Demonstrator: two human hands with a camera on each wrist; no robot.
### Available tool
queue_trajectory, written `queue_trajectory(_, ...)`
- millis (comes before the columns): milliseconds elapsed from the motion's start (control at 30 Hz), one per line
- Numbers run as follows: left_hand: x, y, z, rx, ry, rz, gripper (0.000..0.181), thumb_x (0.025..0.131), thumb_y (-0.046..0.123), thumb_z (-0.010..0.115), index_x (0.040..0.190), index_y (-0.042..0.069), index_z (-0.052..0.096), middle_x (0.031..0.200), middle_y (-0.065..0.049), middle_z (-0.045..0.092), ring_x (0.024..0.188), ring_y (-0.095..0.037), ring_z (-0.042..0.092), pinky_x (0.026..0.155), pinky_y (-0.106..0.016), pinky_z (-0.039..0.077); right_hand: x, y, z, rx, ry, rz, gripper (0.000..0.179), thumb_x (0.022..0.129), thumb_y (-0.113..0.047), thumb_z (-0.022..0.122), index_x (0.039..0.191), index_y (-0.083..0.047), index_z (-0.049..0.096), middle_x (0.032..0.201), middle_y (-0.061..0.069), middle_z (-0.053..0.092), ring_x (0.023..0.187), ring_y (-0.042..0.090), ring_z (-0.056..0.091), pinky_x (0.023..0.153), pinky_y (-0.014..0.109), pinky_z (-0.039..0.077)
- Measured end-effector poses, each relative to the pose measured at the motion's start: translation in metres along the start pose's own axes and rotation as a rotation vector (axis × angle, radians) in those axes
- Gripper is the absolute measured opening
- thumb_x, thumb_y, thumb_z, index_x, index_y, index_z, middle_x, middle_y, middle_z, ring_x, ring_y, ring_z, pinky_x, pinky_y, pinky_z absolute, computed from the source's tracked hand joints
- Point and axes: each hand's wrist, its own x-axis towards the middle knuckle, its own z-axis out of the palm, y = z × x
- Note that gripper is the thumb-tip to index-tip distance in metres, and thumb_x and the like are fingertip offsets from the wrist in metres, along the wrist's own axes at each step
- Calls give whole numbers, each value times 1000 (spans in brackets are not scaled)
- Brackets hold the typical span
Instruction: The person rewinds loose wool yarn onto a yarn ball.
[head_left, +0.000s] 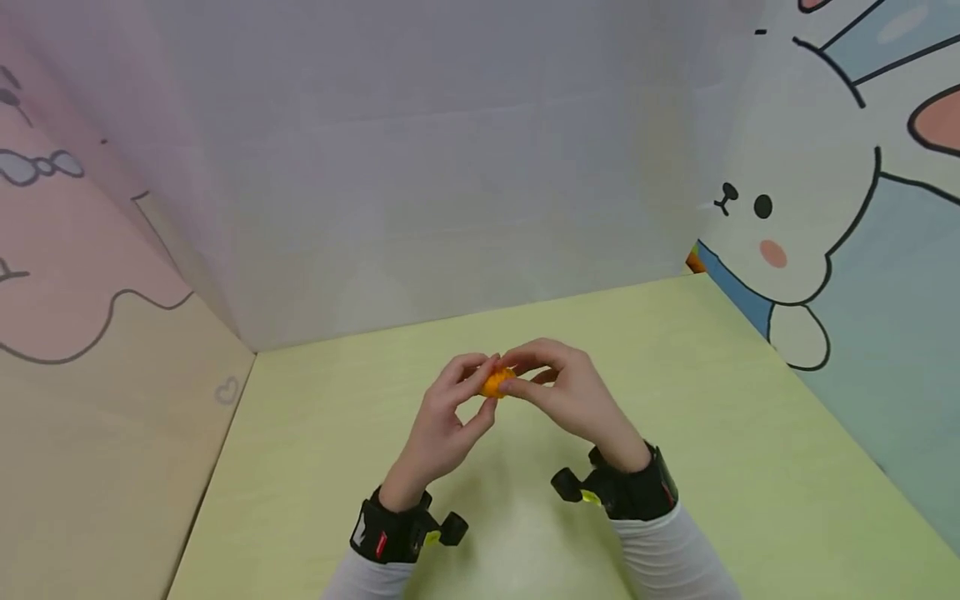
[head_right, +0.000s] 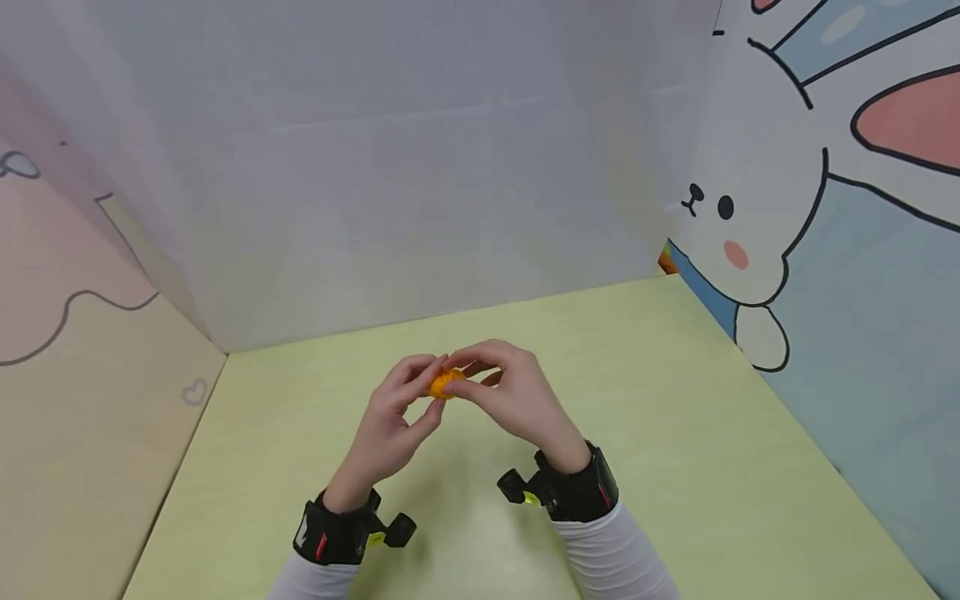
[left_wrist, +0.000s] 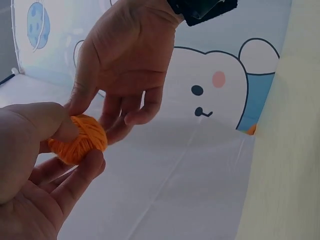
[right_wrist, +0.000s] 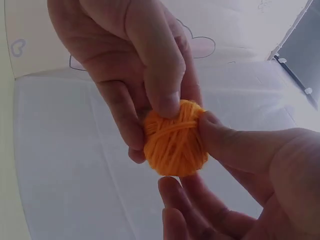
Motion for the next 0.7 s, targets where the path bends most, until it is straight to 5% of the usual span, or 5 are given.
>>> queue_trajectory(233, -3, -7, 0, -7, 44, -79, 67, 87, -8, 68, 148, 4, 42, 129, -13, 57, 110, -21, 58, 83, -37, 59, 5, 8, 10, -82, -5, -98, 23, 89, -27, 74, 112, -24, 76, 109, -10, 71, 95, 5, 63, 71, 32, 61)
queue_trajectory(367, -5, -18, 1, 94, 18, -75, 72, 82, -12, 70, 147, 4, 44, 127, -12, 58, 111, -19, 58, 85, -36, 59, 12, 23, 14, -34, -70, -81, 22, 87, -18, 76, 109, -17, 76, 111, -3, 71, 98, 7, 65, 75, 30, 61)
queue_trajectory(567, -4, -55, 15, 431, -153, -17, 74, 80, -17, 68, 147, 5, 45, 123, -12, 59, 110, -20, 55, 89, -31, 56, 32, 77, 22, 46, -203, 46, 34, 81, -2, 79, 111, -8, 66, 111, 9, 66, 97, 25, 66, 78, 38, 61)
queue_trajectory(700, -2, -86, 29, 538, -286, 51, 75, 83, -19, 63, 150, 7, 42, 121, -14, 57, 104, -22, 54, 86, -31, 55, 42, 111, 23, -58, -300, 70, 52, 80, -4, 80, 125, -10, 55, 116, 6, 63, 99, 24, 65, 81, 41, 60)
